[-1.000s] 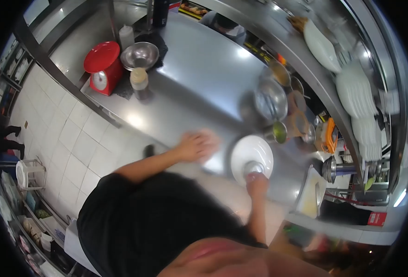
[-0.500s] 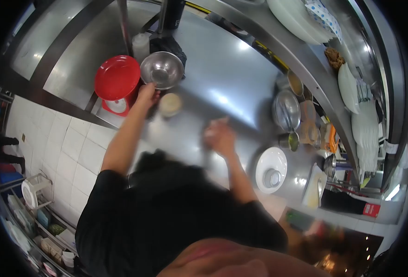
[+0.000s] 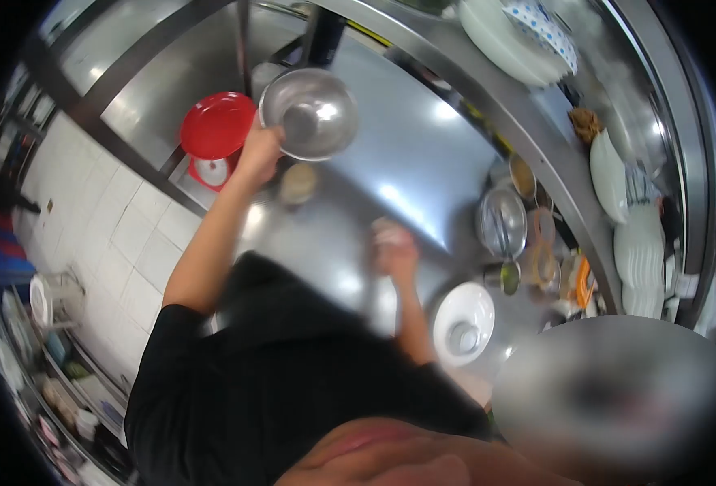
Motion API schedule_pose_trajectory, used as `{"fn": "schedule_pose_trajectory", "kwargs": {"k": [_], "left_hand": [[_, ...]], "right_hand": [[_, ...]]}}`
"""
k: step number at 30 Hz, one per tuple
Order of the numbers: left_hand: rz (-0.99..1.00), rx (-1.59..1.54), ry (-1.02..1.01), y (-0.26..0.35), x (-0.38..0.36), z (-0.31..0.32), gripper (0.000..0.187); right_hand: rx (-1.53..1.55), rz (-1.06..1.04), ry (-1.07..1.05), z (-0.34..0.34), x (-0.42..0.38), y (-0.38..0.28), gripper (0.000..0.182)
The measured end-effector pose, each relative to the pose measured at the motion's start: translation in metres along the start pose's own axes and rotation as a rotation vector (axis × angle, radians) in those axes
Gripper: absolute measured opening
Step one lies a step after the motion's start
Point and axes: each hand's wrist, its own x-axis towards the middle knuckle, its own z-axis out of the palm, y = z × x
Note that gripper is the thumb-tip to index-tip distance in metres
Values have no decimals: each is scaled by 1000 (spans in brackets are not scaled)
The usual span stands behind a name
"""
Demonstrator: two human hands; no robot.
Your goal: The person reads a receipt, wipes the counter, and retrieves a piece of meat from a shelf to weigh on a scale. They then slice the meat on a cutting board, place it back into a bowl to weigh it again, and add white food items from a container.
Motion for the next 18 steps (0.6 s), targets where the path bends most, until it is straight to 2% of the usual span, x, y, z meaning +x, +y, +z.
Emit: {"fn": "schedule_pose_trajectory", "kwargs": {"k": [1, 2, 3, 4, 6, 7, 8, 9, 10, 11, 12, 13, 15, 16, 17, 18], "left_hand": [[174, 82, 41, 9, -17, 8, 65], [329, 272, 73, 9, -32, 5, 66], [491, 457, 28, 4, -44, 16, 67], [570, 569, -55, 14, -68, 40, 63], [733, 655, -119, -32, -79, 63, 59], [508, 417, -196, -32, -124, 92, 54], [516, 597, -118, -81, -118, 78, 55], [518, 521, -56, -98, -138, 95, 54], [374, 361, -62, -120, -136, 78, 52], [280, 439, -57, -134, -133, 56, 50], [335, 380, -92, -144, -141, 48, 48], [286, 391, -74, -145, -143, 39, 47], [242, 417, -38, -136, -158, 36, 46], [348, 661, -106, -132, -165, 30, 46], [452, 900, -174, -130, -171, 26, 46], [459, 905, -164, -131, -173, 13, 46]], "right_hand": [[384, 25, 91, -5, 15, -3, 35], [779, 240, 256, -19, 33, -58, 32], [836, 128, 226, -38, 51, -112, 38], [659, -39, 225, -54, 68, -142, 36], [25, -470, 326, -70, 87, -174, 35], [-135, -568, 331, -56, 91, -177, 35], [-15, -540, 202, -34, 102, -176, 35], [-273, -389, 133, 13, 88, -139, 31], [-267, -355, 45, 13, 66, -143, 30], [-387, -357, -257, 9, 52, -149, 35], [-124, -414, -479, 32, 43, -118, 37], [167, -381, -498, 58, 26, -88, 33], [103, -329, -685, 25, 1, -112, 28], [109, -344, -685, 13, -7, -115, 28], [-90, -315, -910, -1, -12, -116, 26], [-294, -279, -1125, -12, -17, -117, 24]]}}
